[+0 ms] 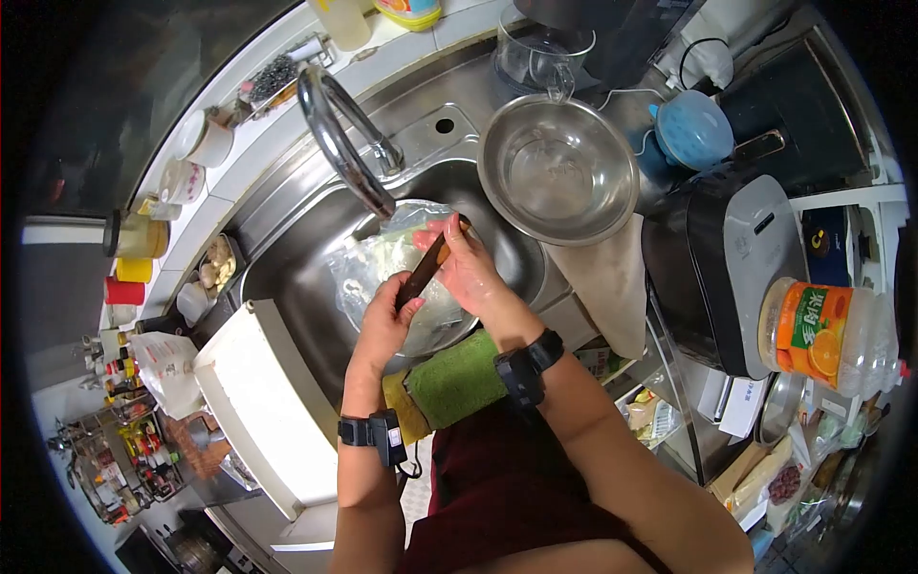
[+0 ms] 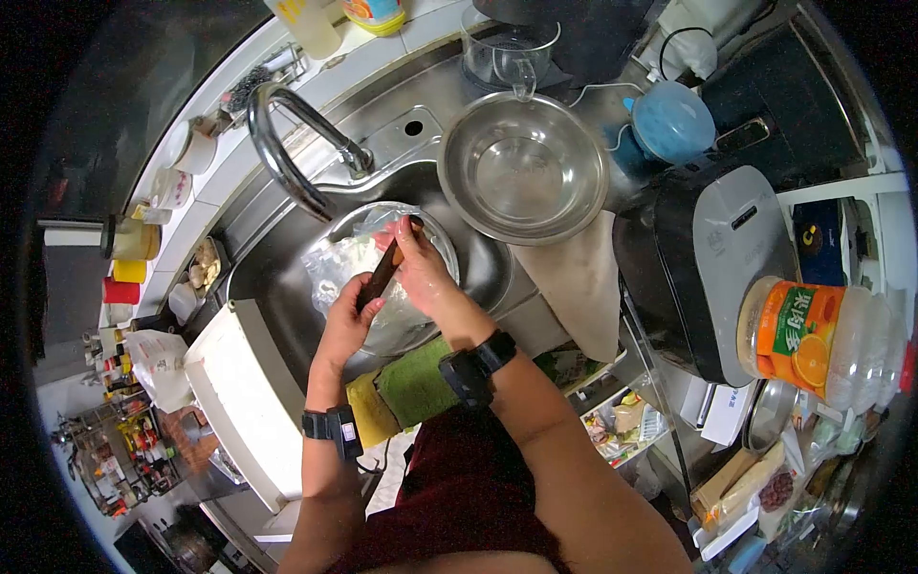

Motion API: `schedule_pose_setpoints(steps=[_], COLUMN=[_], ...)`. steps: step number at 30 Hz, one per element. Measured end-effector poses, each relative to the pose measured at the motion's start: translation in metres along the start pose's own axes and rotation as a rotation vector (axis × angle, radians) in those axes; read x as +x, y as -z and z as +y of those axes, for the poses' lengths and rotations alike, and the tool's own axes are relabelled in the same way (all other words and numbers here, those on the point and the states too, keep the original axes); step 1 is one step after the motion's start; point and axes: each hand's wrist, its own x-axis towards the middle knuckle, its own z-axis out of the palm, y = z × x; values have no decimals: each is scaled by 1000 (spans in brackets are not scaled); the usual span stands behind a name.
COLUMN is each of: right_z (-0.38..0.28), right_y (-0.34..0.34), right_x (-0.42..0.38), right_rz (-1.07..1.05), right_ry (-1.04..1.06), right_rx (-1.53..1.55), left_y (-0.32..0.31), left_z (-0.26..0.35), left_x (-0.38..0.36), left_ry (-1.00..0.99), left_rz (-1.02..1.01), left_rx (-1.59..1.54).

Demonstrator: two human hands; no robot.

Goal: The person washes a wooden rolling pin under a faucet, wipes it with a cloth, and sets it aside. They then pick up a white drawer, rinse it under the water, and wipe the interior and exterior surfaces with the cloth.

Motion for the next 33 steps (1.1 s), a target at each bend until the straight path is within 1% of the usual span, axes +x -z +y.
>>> schedule_pose_setpoints(steps=[3,6,7,9,10,12,15,18,21,24,27,30,31,33], right_z=[16,7,5,3,4,6,-14,-36,-41,-48,-53,-56,-57,-47], right_y=[40,61,65,72,80,94,98,91,115,128,120,72,66,85], right_x=[10,-16,-25,-41,-44,-51,-69,-101,-113,-118,-126,-146,-147,-122], right_rz=[126,12,11,12,44,109,165,459,720,715,599,572,531,312], right_ry=[2,126,131,146,189,282,444,664,766,520,716,700,705,730], right_rx=[-909,-1521,-1599,-1759,-1828,-1960,-1724,-1925,-2199,-2165,-2057,-1688,-1594,-1082], left_y=[4,6,6,4,4,3,6,9,14,20,28,36,39,44], left_z=[-4,-13,-14,-19,-19,-17,-17,-16,-22,-24,-29,-24,-22,-20], left_x=[-16,-31,-36,-43,-47,-56,-67,-80,-90,-98,-106,-108,-109,-116], left_ry=[74,119,123,198,235,243,218,186,160,135,121,91,84,81], left_rz=[36,52,51,12,-7,-27,-44,-34,-15,19,58,115,128,140], left_rx=[148,342,339,278,247,264,251,237,246,238,183,193,194,187])
